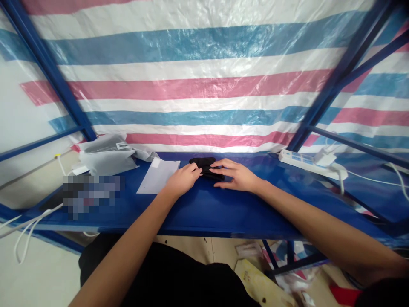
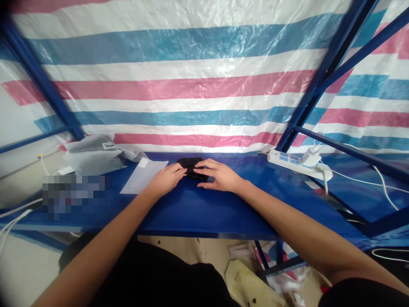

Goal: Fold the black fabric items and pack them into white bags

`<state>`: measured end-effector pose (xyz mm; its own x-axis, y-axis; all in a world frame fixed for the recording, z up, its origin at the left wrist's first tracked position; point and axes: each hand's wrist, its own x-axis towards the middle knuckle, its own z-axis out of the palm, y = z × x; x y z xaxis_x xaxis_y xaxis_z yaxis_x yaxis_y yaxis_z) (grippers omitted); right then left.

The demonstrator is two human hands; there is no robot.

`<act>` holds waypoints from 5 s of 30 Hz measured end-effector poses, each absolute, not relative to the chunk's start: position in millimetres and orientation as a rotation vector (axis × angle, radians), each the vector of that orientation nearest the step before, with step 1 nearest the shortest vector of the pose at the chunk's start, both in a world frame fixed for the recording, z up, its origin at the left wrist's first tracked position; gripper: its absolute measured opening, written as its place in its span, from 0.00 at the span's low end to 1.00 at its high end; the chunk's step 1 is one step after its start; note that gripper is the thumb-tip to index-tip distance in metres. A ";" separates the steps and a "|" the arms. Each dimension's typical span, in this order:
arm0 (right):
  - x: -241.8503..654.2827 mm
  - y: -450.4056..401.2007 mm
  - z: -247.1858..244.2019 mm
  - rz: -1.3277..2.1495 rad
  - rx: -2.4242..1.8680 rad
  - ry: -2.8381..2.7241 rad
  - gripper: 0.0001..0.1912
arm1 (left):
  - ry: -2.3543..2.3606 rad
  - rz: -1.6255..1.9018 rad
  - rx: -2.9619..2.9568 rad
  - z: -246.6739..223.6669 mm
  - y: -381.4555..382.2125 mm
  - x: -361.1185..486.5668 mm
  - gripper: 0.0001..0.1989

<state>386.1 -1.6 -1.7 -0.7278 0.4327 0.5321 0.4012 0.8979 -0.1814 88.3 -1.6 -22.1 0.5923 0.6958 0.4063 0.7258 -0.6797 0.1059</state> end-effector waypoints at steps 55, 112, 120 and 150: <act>371.2 16.2 -16.0 0.245 -0.772 -2.393 0.16 | -0.978 -0.571 -2.314 -11.2 -38.0 124.6 0.19; 361.3 -7.3 -14.2 0.347 -0.626 -2.313 0.33 | -1.470 -0.445 -2.824 4.6 -15.9 116.8 0.43; 360.1 2.6 -18.5 0.554 -0.780 -1.999 0.24 | -1.425 -0.595 -2.592 -1.6 -17.1 113.5 0.26; 392.9 28.9 -26.1 0.689 -1.074 -1.674 0.31 | -2.147 -0.611 -2.169 -16.4 5.9 38.5 0.11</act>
